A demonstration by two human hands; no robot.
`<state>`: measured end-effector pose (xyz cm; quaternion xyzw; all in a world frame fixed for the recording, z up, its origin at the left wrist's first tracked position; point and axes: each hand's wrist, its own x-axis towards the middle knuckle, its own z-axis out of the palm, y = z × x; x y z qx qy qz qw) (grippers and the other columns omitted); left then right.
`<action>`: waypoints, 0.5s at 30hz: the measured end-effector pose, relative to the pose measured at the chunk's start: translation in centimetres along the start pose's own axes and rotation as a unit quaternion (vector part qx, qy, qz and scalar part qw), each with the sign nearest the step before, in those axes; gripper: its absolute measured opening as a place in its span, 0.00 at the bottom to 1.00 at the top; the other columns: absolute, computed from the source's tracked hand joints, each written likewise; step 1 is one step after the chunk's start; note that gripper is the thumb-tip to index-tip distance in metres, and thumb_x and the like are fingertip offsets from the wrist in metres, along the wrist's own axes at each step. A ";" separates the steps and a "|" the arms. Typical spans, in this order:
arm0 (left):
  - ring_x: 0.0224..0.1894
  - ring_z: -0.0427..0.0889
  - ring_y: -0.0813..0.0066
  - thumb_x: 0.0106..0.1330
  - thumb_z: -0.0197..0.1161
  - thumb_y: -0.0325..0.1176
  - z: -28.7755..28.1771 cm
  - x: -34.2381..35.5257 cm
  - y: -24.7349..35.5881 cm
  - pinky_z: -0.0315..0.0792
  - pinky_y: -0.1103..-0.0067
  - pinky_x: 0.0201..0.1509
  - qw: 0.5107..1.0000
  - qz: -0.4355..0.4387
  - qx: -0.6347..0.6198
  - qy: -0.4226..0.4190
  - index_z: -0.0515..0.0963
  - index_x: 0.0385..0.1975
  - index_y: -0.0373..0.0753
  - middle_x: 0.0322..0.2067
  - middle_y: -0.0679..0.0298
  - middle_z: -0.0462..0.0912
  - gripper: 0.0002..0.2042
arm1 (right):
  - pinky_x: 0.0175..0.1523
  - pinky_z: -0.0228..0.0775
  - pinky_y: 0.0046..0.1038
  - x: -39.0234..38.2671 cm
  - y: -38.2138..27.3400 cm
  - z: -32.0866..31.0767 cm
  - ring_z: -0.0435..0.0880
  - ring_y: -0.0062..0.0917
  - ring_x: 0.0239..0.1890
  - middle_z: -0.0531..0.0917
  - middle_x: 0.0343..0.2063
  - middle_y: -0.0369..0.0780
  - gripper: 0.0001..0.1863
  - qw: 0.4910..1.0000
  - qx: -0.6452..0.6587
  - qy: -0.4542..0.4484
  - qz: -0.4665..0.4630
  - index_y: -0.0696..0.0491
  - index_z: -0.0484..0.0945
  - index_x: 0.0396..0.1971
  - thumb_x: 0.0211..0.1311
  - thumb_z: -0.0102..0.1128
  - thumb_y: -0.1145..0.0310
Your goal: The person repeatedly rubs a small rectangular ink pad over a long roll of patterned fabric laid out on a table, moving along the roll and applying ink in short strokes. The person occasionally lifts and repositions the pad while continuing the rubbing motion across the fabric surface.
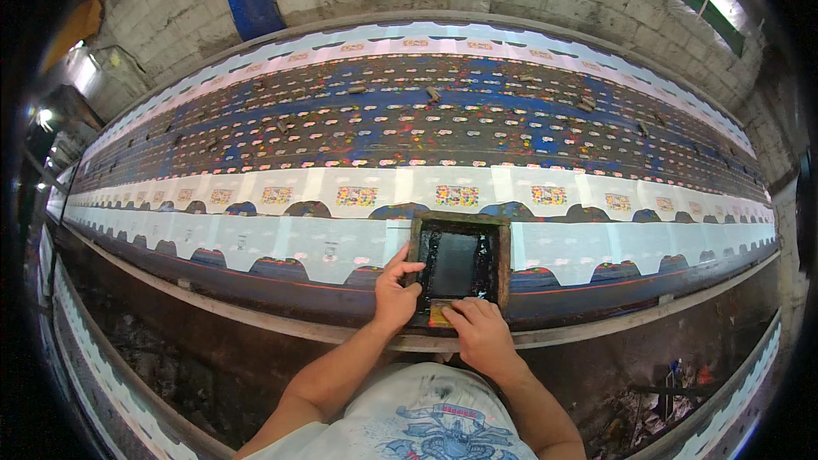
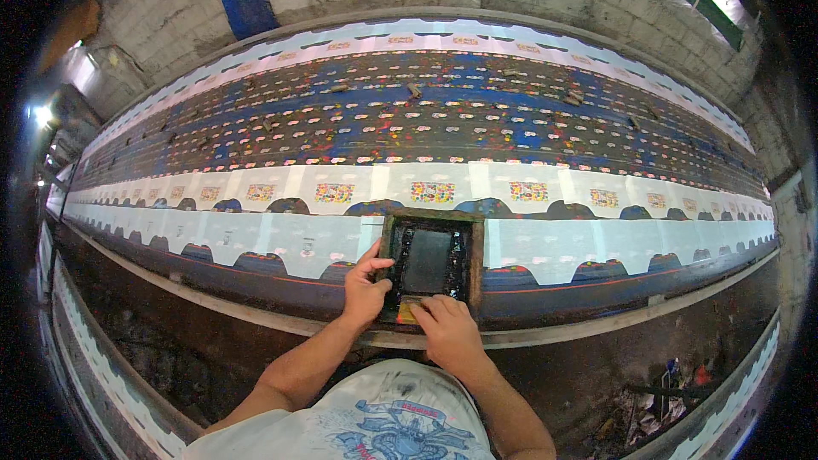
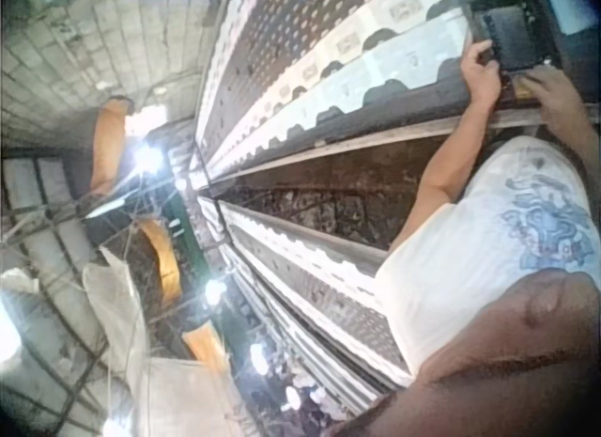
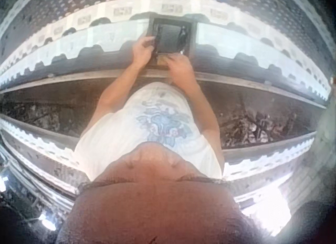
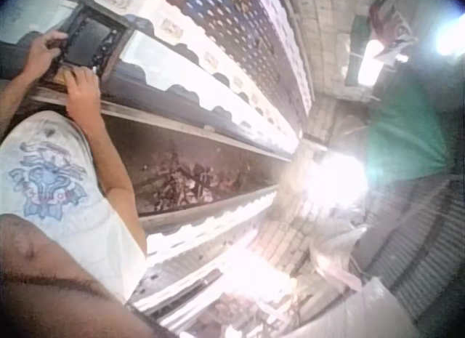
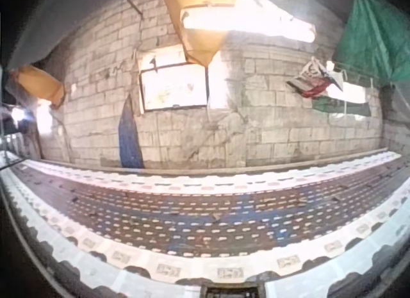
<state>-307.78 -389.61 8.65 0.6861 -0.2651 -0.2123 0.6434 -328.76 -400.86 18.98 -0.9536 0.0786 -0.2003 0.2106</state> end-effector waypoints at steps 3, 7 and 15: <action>0.85 0.71 0.53 0.57 0.66 0.10 0.1 0.0 -0.4 0.65 0.66 0.86 1.000 0.004 0.006 0.003 0.92 0.51 0.36 0.83 0.44 0.71 0.23 | 0.63 0.77 0.43 0.8 0.3 0.6 0.85 0.43 0.58 0.88 0.55 0.46 0.26 0.997 -0.056 -0.049 -0.001 0.59 0.86 0.60 0.58 0.69 0.77; 0.84 0.71 0.52 0.58 0.66 0.12 0.3 0.1 0.2 0.64 0.64 0.87 1.000 -0.005 0.017 0.004 0.87 0.64 0.36 0.81 0.45 0.73 0.30 | 0.59 0.79 0.48 2.3 1.8 -0.5 0.86 0.48 0.52 0.89 0.51 0.51 0.23 0.998 -0.018 -0.036 0.056 0.63 0.85 0.59 0.64 0.67 0.78; 0.80 0.68 0.36 0.59 0.70 0.22 -1.2 0.7 2.5 0.62 0.48 0.84 0.943 0.136 0.298 -0.055 0.82 0.70 0.33 0.77 0.41 0.75 0.33 | 0.56 0.80 0.51 6.8 5.6 1.3 0.86 0.54 0.48 0.86 0.42 0.54 0.18 0.957 -0.123 0.087 0.247 0.62 0.85 0.55 0.66 0.68 0.74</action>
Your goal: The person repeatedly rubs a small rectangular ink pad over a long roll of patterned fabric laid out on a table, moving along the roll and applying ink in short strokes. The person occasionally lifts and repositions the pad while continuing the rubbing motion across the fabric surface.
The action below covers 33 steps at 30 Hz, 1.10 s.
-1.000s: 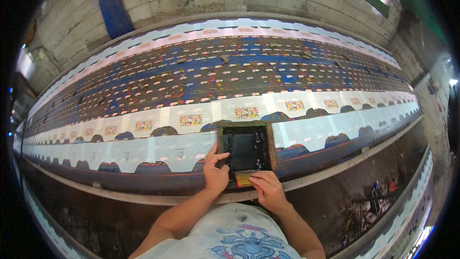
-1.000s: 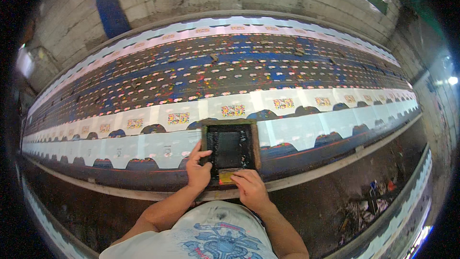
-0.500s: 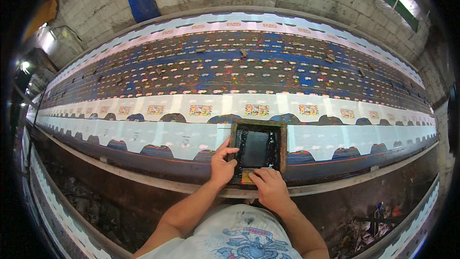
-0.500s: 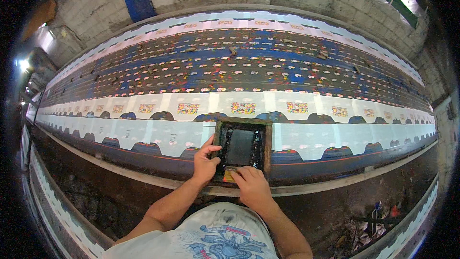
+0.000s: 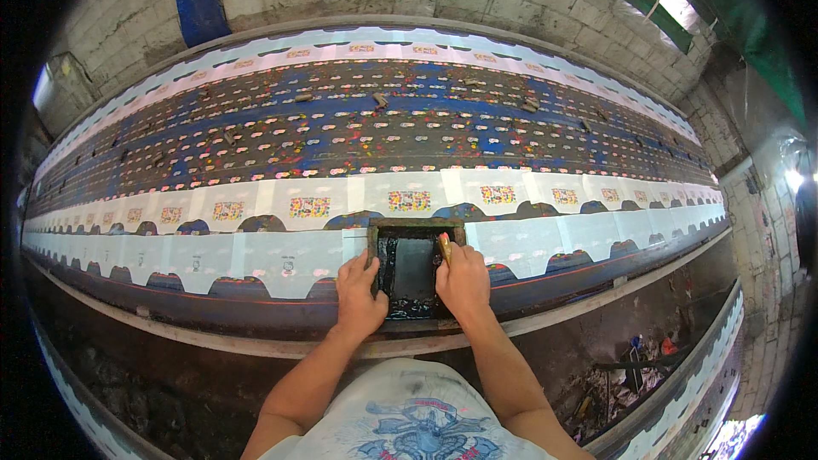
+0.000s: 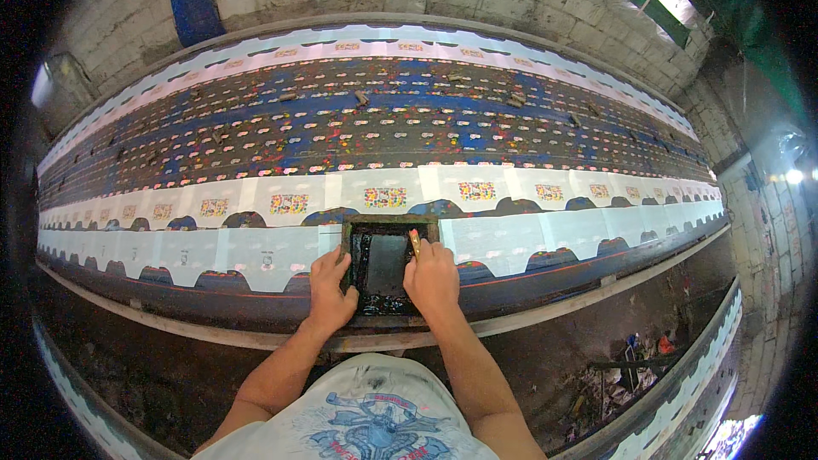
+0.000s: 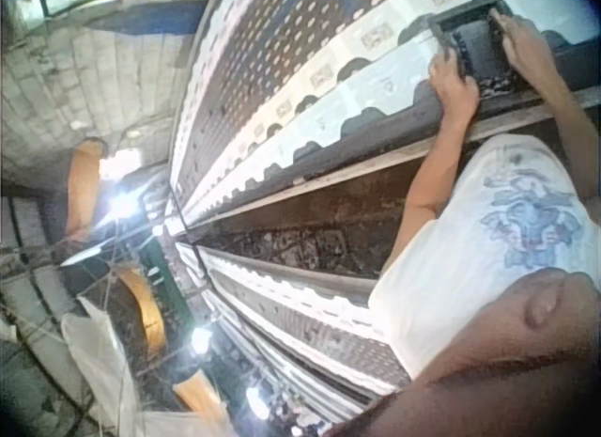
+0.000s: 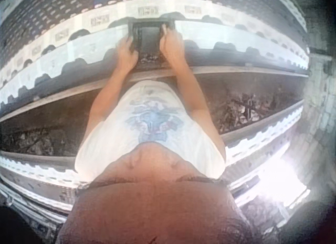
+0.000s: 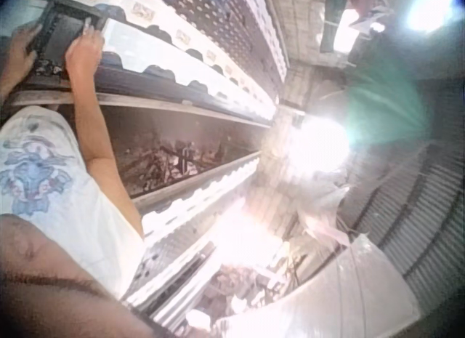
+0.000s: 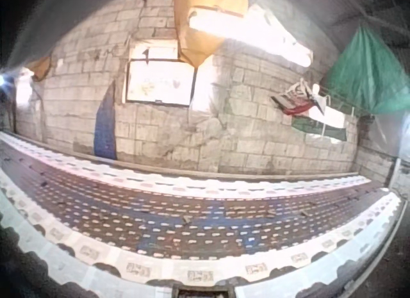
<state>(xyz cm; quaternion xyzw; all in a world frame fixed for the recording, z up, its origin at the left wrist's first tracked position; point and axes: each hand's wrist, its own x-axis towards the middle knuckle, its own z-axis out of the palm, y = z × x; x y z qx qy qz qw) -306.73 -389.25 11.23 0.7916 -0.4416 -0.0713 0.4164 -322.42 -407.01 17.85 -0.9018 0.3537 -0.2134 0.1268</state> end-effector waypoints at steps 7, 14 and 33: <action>0.81 0.67 0.36 0.64 0.70 0.28 -1.5 0.5 0.2 0.62 0.46 0.82 0.993 0.067 0.097 -0.010 0.84 0.68 0.35 0.76 0.42 0.75 0.28 | 0.57 0.81 0.47 0.2 -2.1 1.5 0.86 0.48 0.48 0.87 0.45 0.49 0.22 0.994 -0.025 -0.040 -0.094 0.60 0.86 0.56 0.60 0.70 0.75; 0.81 0.67 0.34 0.64 0.67 0.26 -2.0 0.7 -0.3 0.61 0.46 0.81 0.992 0.080 0.098 -0.024 0.85 0.67 0.34 0.76 0.41 0.75 0.27 | 0.61 0.80 0.43 -2.3 -2.8 -1.9 0.86 0.45 0.50 0.90 0.46 0.46 0.26 0.954 0.015 -0.175 -0.241 0.57 0.88 0.56 0.52 0.70 0.79; 0.80 0.68 0.36 0.67 0.74 0.31 -1.9 0.6 0.0 0.60 0.46 0.81 0.993 0.086 0.082 -0.014 0.84 0.67 0.33 0.76 0.42 0.75 0.27 | 0.62 0.82 0.44 -0.8 -1.1 -1.8 0.86 0.44 0.54 0.90 0.51 0.44 0.30 0.965 0.053 -0.145 -0.211 0.53 0.89 0.60 0.53 0.67 0.84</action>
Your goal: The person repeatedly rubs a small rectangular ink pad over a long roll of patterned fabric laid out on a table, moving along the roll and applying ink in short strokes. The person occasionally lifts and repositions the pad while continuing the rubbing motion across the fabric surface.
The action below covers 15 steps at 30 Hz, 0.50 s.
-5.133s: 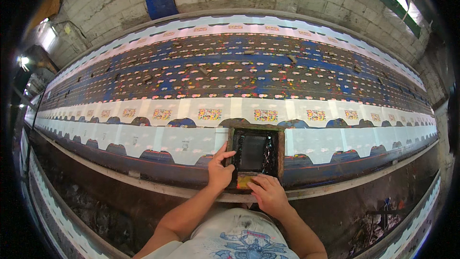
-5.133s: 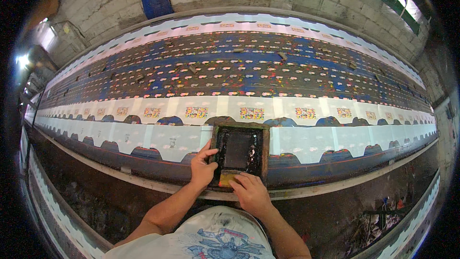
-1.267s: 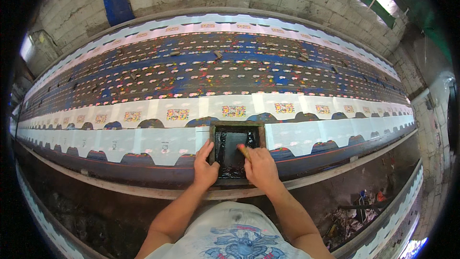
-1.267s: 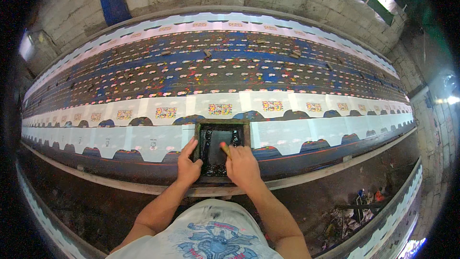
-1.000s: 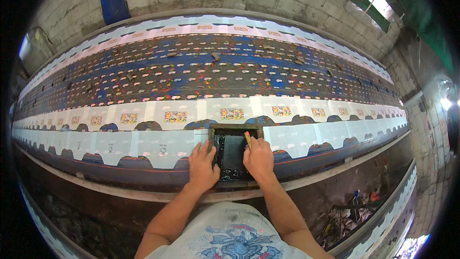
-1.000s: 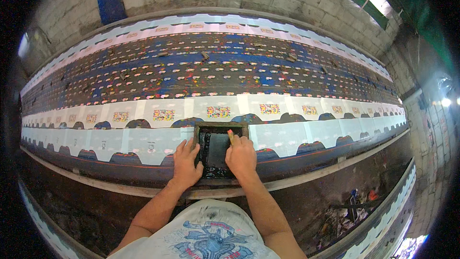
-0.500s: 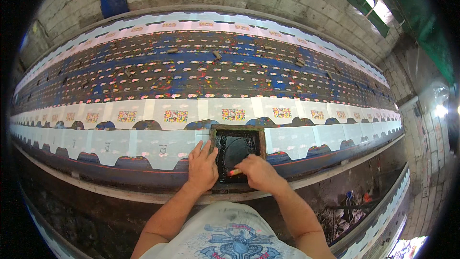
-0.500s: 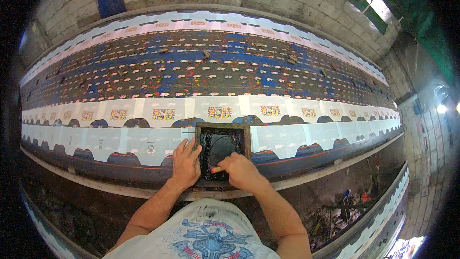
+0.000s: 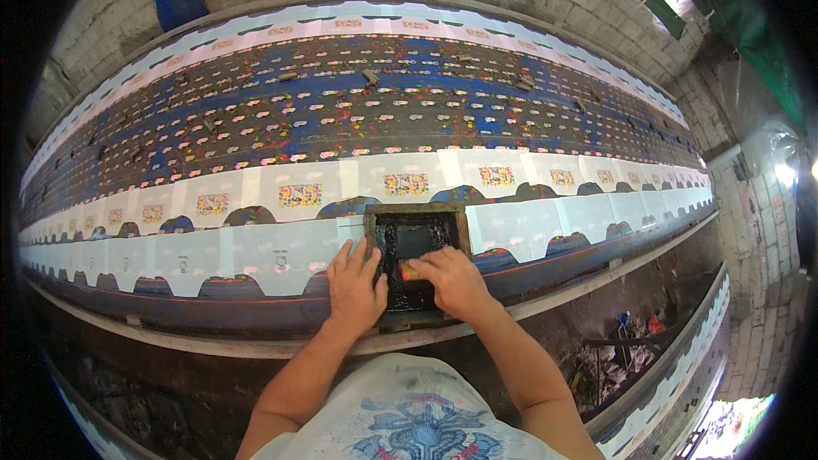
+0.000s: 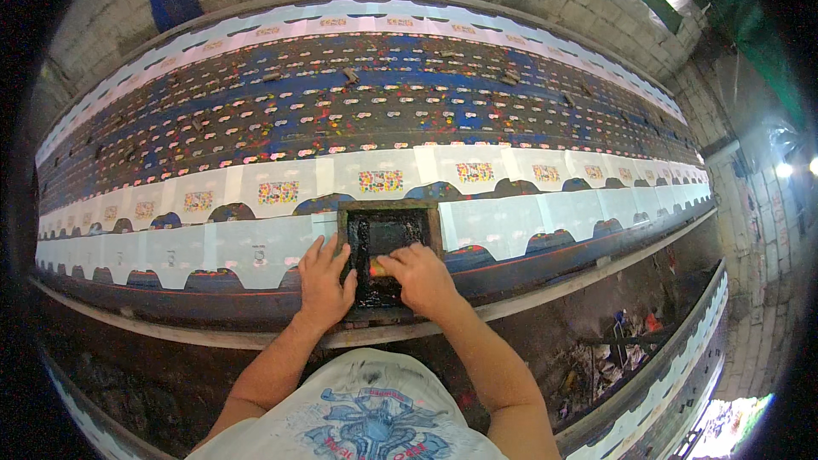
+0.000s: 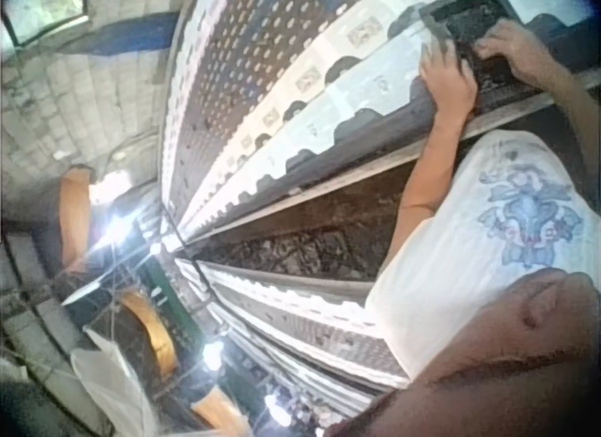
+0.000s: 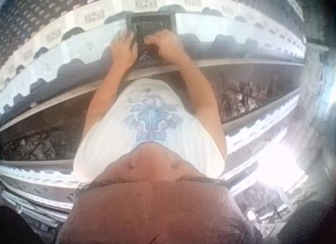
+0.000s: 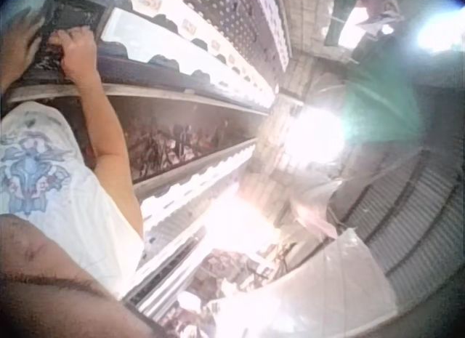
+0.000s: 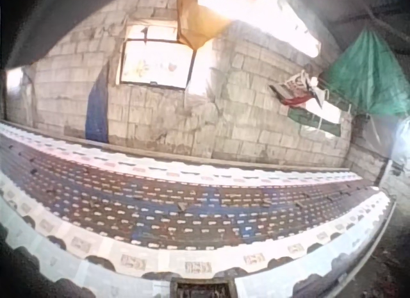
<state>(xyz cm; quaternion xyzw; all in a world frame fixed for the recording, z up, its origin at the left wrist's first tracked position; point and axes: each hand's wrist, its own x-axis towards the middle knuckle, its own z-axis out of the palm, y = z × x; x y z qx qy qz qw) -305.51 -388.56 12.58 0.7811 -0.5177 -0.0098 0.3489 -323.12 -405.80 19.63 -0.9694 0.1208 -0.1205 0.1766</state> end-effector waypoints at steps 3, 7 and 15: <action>0.80 0.67 0.35 0.66 0.76 0.27 1.3 -0.6 -0.6 0.61 0.46 0.81 0.999 -0.020 -0.026 0.003 0.80 0.71 0.32 0.78 0.42 0.72 0.31 | 0.61 0.83 0.41 -2.2 -1.5 0.3 0.86 0.42 0.53 0.90 0.51 0.43 0.33 1.000 -0.001 0.007 -0.023 0.53 0.89 0.62 0.51 0.71 0.83; 0.80 0.69 0.36 0.61 0.74 0.20 2.3 -0.9 -0.3 0.64 0.51 0.84 0.987 -0.080 -0.138 0.018 0.79 0.72 0.33 0.80 0.42 0.71 0.34 | 0.61 0.82 0.41 -4.3 -2.9 -0.3 0.86 0.41 0.53 0.89 0.52 0.42 0.31 1.000 0.013 -0.009 -0.007 0.54 0.89 0.61 0.53 0.72 0.82; 0.80 0.74 0.47 0.52 0.63 0.11 3.8 -1.0 2.6 0.66 0.59 0.85 0.953 -0.167 -0.234 0.097 0.91 0.58 0.38 0.81 0.45 0.73 0.30 | 0.61 0.83 0.44 -7.5 0.6 0.5 0.88 0.45 0.55 0.90 0.53 0.45 0.22 0.976 0.178 0.123 -0.009 0.56 0.90 0.56 0.61 0.76 0.81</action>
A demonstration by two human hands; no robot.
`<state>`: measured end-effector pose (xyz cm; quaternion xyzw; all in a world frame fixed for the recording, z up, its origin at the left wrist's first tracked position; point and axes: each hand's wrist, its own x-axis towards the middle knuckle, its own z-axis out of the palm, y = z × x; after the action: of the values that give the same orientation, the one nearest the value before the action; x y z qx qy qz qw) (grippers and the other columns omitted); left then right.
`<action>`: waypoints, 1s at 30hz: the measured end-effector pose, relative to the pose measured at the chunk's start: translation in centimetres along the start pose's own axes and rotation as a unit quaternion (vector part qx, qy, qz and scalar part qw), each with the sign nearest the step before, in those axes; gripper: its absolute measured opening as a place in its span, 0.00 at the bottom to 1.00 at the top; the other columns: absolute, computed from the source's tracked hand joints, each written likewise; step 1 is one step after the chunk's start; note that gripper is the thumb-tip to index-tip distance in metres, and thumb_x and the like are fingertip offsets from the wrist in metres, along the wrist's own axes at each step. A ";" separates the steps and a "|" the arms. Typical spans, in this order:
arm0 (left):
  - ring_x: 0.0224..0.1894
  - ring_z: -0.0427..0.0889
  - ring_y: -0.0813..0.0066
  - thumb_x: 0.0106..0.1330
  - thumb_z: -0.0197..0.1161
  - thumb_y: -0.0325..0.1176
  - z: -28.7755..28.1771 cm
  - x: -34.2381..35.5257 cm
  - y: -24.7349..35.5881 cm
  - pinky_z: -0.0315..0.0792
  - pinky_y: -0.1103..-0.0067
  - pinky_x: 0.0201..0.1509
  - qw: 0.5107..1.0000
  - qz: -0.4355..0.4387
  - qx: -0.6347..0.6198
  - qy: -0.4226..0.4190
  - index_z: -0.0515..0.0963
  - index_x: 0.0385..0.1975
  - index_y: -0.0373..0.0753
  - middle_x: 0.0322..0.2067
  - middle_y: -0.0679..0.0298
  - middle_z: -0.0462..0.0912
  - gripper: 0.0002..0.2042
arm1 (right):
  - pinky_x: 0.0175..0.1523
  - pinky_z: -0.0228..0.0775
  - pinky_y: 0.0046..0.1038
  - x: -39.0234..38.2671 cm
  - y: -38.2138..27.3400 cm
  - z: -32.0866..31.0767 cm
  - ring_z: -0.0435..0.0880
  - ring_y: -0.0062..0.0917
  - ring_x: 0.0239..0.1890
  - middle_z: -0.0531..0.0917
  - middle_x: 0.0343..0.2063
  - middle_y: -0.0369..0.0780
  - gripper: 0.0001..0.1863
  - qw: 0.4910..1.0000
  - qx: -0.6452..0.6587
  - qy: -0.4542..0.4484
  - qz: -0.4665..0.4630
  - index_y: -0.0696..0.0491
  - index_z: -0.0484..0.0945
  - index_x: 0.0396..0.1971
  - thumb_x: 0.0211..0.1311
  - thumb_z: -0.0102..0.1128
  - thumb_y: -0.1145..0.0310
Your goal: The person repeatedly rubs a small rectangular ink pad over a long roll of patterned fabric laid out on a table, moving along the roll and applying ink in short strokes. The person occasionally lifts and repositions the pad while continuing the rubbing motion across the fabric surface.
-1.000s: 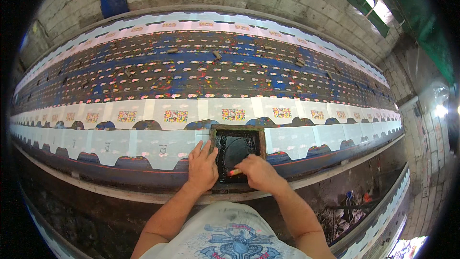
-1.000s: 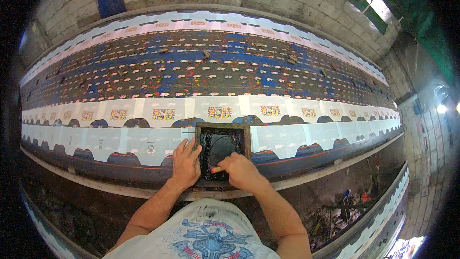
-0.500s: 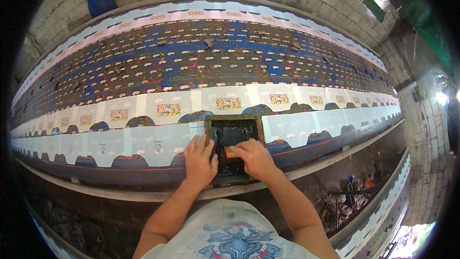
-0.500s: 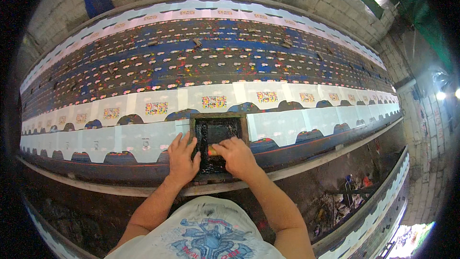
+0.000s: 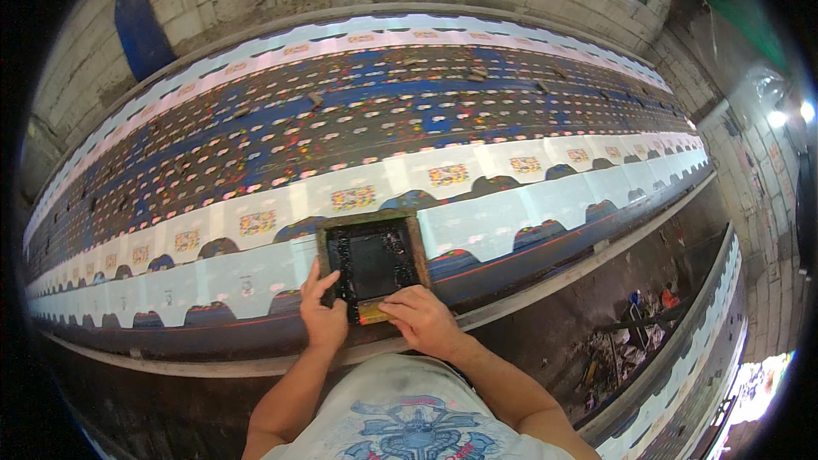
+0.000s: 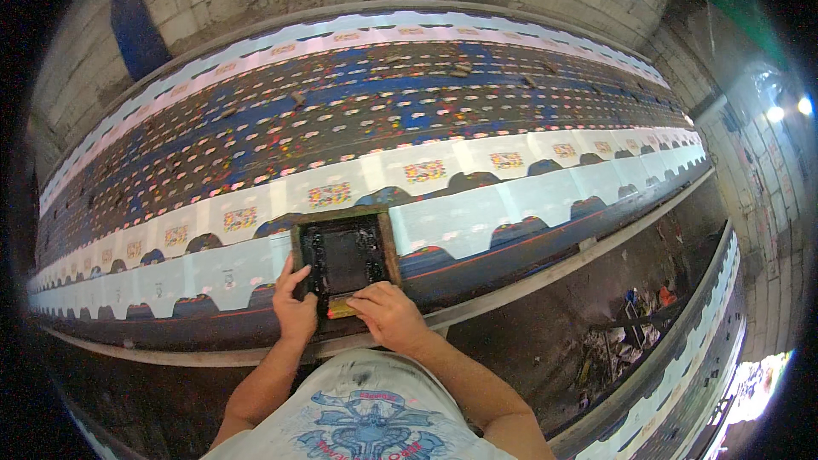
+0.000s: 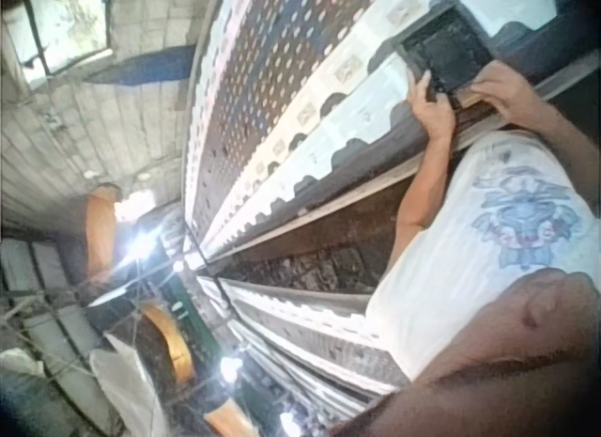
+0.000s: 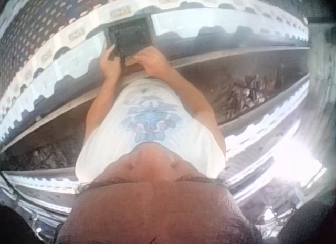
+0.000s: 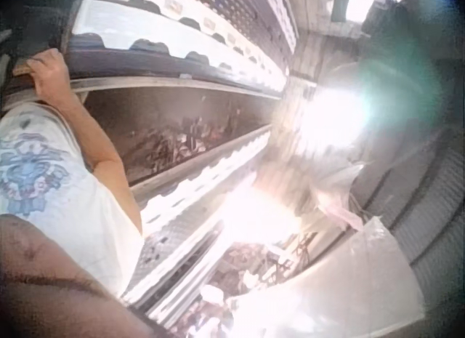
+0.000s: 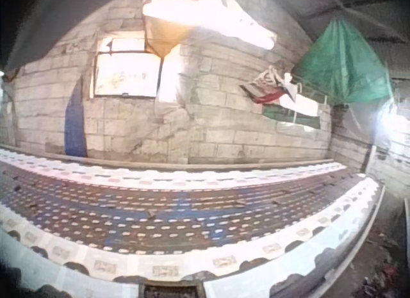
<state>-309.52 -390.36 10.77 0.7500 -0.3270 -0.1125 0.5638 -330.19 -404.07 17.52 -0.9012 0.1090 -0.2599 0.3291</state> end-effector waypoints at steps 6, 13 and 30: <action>0.81 0.73 0.48 0.53 0.63 0.10 8.2 -0.7 4.0 0.65 0.59 0.85 0.998 0.047 -0.043 0.002 0.92 0.51 0.39 0.82 0.44 0.73 0.26 | 0.62 0.84 0.43 -4.3 4.4 -6.3 0.89 0.46 0.57 0.91 0.53 0.46 0.19 0.999 0.006 0.044 0.008 0.57 0.91 0.53 0.61 0.75 0.83; 0.84 0.69 0.49 0.54 0.64 0.11 20.5 -2.2 6.9 0.61 0.61 0.88 0.995 0.011 -0.095 0.002 0.92 0.51 0.40 0.83 0.44 0.71 0.25 | 0.64 0.83 0.45 -9.2 11.1 -15.4 0.89 0.46 0.58 0.91 0.53 0.46 0.18 0.997 -0.003 0.070 0.010 0.59 0.91 0.50 0.59 0.73 0.86; 0.86 0.70 0.57 0.55 0.64 0.07 25.8 -2.5 9.5 0.65 0.68 0.86 0.971 -0.142 -0.192 -0.008 0.91 0.43 0.34 0.85 0.49 0.69 0.19 | 0.63 0.79 0.45 -9.3 15.4 -22.1 0.87 0.45 0.59 0.88 0.54 0.46 0.22 0.996 -0.011 -0.039 -0.084 0.58 0.88 0.55 0.59 0.68 0.83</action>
<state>-328.73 -410.17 10.27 0.6654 -0.1937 -0.2579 0.6732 -350.34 -424.20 18.22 -0.9202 0.0228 -0.2502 0.3002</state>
